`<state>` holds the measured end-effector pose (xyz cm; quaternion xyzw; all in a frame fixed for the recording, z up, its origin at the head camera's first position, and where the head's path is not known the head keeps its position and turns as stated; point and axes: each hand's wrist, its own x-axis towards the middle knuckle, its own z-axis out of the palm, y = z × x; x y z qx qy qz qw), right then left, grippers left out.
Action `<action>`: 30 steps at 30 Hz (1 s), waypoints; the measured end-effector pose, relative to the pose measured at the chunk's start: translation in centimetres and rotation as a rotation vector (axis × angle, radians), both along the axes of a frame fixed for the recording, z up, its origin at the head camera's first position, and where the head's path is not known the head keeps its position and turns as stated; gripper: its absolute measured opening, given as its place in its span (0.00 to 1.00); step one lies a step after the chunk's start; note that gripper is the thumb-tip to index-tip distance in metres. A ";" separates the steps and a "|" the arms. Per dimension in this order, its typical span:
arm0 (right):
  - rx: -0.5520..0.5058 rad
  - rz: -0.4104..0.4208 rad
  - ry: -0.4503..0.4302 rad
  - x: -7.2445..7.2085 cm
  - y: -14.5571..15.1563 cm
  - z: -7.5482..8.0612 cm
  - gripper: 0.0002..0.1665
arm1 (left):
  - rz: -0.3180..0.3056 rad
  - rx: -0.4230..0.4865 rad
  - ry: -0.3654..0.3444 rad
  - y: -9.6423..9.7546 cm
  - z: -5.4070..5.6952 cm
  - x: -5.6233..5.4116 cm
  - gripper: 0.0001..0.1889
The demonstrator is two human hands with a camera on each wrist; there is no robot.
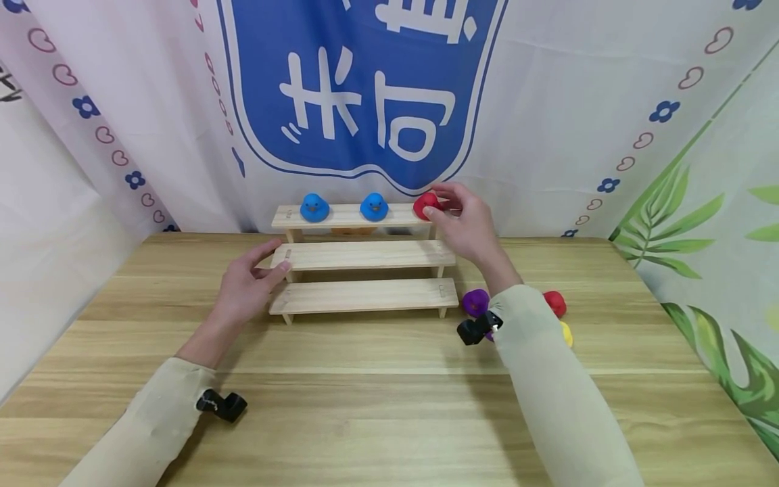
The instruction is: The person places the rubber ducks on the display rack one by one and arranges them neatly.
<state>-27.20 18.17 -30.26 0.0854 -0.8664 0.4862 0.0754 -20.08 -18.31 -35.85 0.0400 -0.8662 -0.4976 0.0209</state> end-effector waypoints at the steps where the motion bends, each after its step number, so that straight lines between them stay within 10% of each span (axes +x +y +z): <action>1: -0.010 0.001 0.002 0.1 0.1 0.0 0.30 | 0.000 0.001 -0.001 0.0 0.0 0.0 0.32; 30: 0.037 -0.021 -0.009 4.6 5.2 -1.2 0.32 | -0.006 0.015 -0.004 0.1 -0.1 -0.1 0.32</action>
